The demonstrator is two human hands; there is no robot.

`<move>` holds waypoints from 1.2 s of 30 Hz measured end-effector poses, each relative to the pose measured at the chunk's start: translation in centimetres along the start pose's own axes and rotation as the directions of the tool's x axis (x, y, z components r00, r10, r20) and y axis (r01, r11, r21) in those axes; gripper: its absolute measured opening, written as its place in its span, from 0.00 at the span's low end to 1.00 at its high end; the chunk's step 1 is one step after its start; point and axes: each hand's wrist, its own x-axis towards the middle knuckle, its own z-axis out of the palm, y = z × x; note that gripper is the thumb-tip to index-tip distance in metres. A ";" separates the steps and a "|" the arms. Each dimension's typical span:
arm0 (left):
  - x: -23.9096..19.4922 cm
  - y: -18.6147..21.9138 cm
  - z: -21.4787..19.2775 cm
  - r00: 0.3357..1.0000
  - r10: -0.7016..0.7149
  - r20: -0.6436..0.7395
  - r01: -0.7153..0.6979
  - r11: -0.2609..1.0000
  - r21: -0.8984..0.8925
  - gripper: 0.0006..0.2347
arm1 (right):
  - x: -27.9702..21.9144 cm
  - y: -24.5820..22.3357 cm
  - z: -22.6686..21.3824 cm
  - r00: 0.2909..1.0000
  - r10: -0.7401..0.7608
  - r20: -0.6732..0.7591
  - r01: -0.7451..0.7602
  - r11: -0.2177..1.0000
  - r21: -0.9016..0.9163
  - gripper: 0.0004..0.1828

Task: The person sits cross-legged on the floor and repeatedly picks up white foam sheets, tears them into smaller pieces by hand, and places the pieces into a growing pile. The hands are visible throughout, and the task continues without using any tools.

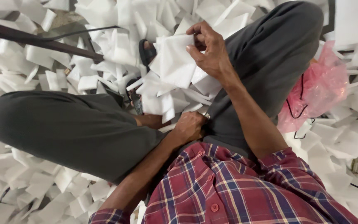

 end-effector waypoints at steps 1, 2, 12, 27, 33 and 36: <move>0.1 0.0 0.0 1.000 0.005 -0.013 -0.005 1.000 -0.008 0.08 | 0.1 0.0 0.1 1.000 0.006 0.005 -0.006 1.000 0.005 0.16; 0.1 0.0 -0.1 1.000 0.009 -0.026 -0.009 1.000 -0.015 0.08 | 0.1 0.0 0.2 1.000 0.015 0.010 -0.015 1.000 -0.007 0.16; 0.5 0.3 -0.6 0.983 -0.060 -0.176 0.036 0.990 -0.139 0.07 | 0.3 0.0 0.7 0.997 0.066 0.027 -0.065 0.997 -0.029 0.17; 0.2 -0.9 -0.2 0.997 0.039 0.068 -0.031 0.994 -0.109 0.13 | -0.5 -1.1 0.6 1.000 0.002 0.024 -0.001 0.998 -0.057 0.17; -0.6 -0.1 0.3 0.995 -0.077 -0.066 0.069 0.991 -0.111 0.10 | -0.6 -1.9 0.9 0.995 0.050 0.082 -0.036 0.987 -0.157 0.17; -0.6 -0.4 0.1 0.985 -0.077 -0.152 0.048 0.982 -0.185 0.08 | 0.1 -3.0 1.1 0.990 -0.033 0.138 0.063 0.974 -0.217 0.19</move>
